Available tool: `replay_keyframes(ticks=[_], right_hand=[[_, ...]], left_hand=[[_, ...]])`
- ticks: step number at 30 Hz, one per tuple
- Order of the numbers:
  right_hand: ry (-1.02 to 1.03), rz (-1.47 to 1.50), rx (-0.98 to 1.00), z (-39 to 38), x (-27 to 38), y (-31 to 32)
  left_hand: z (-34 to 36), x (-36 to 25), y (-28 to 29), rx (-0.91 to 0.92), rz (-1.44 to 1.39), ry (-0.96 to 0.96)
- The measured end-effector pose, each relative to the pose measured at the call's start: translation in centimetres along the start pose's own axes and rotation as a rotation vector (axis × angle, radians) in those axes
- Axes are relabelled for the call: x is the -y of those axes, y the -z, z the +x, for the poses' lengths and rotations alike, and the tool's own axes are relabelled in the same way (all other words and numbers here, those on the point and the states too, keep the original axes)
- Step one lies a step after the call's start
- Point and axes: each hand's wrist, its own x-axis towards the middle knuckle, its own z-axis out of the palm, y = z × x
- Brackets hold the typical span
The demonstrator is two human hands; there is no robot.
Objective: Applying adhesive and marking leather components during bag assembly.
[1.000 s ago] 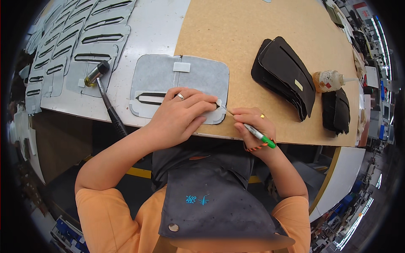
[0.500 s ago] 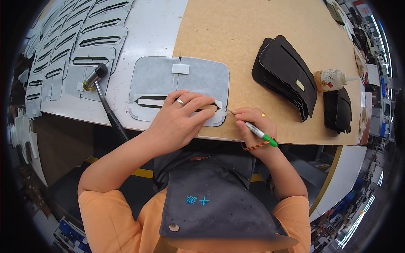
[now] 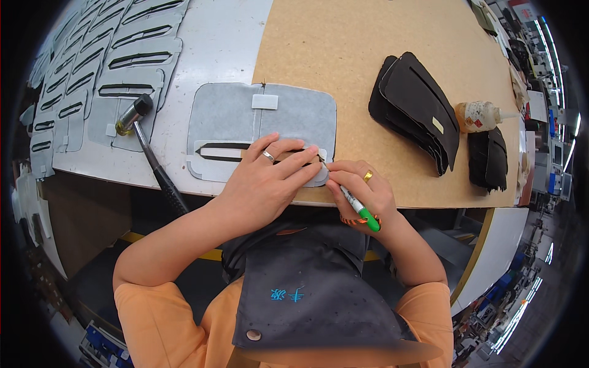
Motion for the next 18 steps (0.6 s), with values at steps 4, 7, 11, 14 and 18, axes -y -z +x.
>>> replay_keyframes(ticks=[4,7,11,14,18], right_hand=[[-0.034,0.042,-0.019,0.2,0.0,0.0],[-0.123,0.197,-0.083,0.3,-0.8,-0.1],[-0.609,0.546,-0.13,-0.1,-0.7,-0.1],[-0.691,0.66,-0.133,0.4,-0.9,0.3],[-0.702,0.651,-0.106,0.5,-1.1,0.5]], left_hand=[[0.0,-0.1,0.2,0.018,0.011,0.003],[0.1,-0.1,0.2,0.024,-0.007,0.006],[0.1,-0.2,0.3,0.03,0.018,0.009],[0.1,-0.2,0.3,0.029,0.025,0.012],[0.3,-0.4,0.5,0.041,0.004,0.057]])
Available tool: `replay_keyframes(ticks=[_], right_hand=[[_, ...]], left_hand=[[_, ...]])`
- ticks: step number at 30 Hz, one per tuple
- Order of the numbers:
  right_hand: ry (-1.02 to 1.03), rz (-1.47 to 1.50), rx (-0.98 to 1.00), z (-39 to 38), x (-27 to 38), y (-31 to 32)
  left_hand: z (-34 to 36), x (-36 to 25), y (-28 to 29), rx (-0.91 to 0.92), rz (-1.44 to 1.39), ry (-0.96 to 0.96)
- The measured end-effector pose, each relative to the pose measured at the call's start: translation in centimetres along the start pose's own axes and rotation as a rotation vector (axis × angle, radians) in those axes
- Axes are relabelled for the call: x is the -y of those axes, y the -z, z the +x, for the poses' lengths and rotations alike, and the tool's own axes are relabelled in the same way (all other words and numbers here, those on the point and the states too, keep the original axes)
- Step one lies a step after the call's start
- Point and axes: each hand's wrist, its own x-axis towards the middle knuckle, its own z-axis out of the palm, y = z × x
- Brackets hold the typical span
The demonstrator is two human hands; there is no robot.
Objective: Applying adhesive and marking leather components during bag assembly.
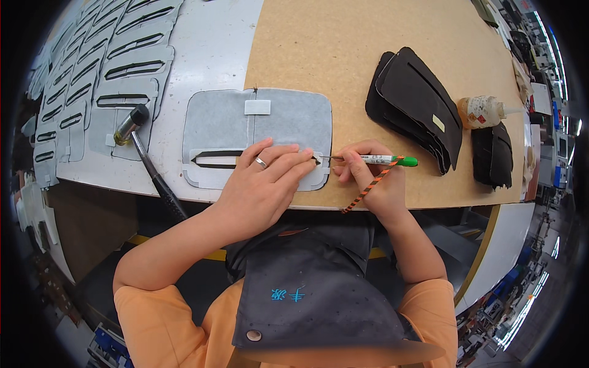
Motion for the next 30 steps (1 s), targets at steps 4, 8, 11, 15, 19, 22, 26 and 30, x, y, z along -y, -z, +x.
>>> replay_keyframes(ticks=[4,8,11,15,19,22,26,30], right_hand=[[0.012,-0.004,0.023,0.0,-0.2,-0.1],[0.113,-0.12,0.055,-0.2,-0.4,0.1],[0.146,-0.15,0.066,-0.3,-0.5,0.3],[0.1,-0.143,0.039,-0.3,-0.8,0.5],[0.085,-0.001,-0.057,-0.4,-0.8,1.0],[0.606,-0.589,0.17,-0.6,-0.3,0.6],[0.686,-0.973,0.208,-1.7,-0.3,0.9],[0.645,-0.932,0.099,-1.9,-1.1,2.6]], left_hand=[[0.1,0.0,0.3,0.05,0.011,0.004],[0.6,-0.3,0.5,0.065,0.082,-0.011],[0.7,-0.4,0.4,0.05,0.091,0.013],[0.7,-0.3,0.6,0.009,-0.086,0.149],[0.4,0.4,0.4,-0.019,-0.195,0.099],[0.4,0.5,0.2,-0.039,-0.127,0.027],[0.2,0.5,0.0,-0.061,-0.065,0.033],[0.2,0.5,-0.1,-0.06,-0.049,0.029]])
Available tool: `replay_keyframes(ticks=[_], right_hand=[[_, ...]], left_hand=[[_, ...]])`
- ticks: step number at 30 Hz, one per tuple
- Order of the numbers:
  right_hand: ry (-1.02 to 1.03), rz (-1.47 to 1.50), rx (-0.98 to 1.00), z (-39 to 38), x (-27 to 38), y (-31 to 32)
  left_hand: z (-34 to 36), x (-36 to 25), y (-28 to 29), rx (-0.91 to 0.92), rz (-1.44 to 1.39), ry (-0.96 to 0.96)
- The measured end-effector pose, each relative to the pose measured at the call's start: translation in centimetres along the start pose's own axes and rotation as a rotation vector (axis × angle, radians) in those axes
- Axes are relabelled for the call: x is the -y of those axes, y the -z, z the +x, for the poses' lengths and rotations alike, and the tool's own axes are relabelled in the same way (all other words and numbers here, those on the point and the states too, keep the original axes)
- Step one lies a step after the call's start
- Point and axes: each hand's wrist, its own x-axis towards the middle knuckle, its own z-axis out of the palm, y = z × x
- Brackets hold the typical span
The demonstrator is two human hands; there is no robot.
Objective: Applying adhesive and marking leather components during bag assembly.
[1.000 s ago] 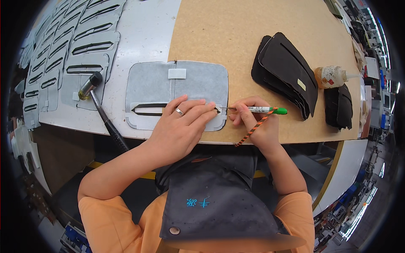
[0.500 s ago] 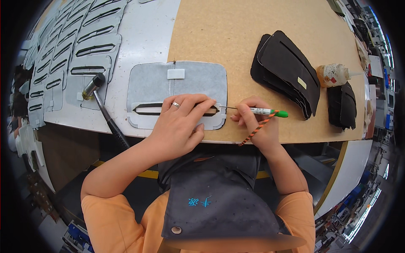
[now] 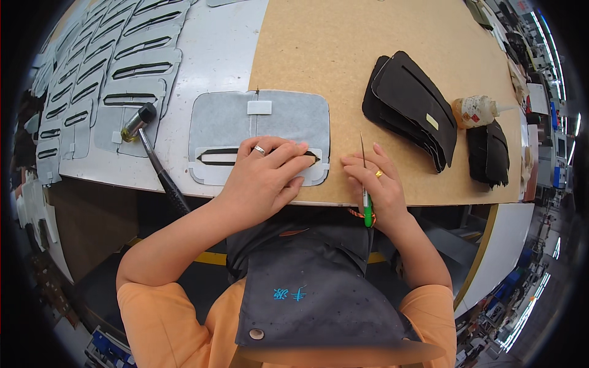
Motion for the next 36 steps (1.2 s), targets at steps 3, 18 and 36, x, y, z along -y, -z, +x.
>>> replay_keyframes(ticks=[3,18,36], right_hand=[[0.018,0.127,-0.022,1.0,0.8,-0.4],[-0.033,0.34,0.069,2.0,0.2,-1.4],[-0.533,0.936,-0.264,4.0,1.6,1.7]], left_hand=[[0.0,0.1,-0.1,-0.012,-0.026,0.006],[-0.1,-0.3,0.2,0.026,0.041,-0.097],[-3.3,4.4,8.9,-0.273,-0.877,0.373]])
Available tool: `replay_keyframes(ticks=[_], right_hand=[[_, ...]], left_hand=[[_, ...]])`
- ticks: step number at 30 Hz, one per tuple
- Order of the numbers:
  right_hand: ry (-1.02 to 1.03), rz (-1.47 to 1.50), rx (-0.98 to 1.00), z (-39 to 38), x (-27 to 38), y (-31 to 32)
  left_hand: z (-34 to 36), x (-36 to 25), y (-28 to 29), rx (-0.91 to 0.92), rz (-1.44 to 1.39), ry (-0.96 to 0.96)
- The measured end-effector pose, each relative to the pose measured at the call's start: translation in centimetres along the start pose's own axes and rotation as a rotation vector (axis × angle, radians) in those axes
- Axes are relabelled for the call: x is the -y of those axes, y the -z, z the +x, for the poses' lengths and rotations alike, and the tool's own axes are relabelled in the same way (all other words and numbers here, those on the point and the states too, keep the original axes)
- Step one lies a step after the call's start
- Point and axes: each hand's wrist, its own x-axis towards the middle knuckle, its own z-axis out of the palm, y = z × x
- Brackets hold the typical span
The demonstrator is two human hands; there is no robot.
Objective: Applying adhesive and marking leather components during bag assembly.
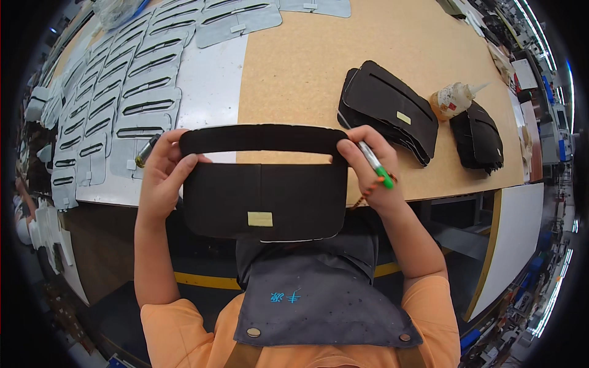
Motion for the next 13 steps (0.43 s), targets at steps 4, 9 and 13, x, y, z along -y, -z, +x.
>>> replay_keyframes(ticks=[4,9,13], right_hand=[[-0.049,0.067,-0.032,1.6,-2.8,-0.8],[-0.111,-0.037,-0.039,2.1,-3.5,-1.2],[-0.107,-0.019,-0.037,2.5,-4.2,-1.6]], left_hand=[[1.6,2.3,-1.1,-0.075,0.106,0.06],[1.9,4.0,-0.9,-0.119,0.306,-0.029],[1.8,4.4,-0.7,-0.156,0.365,-0.026]])
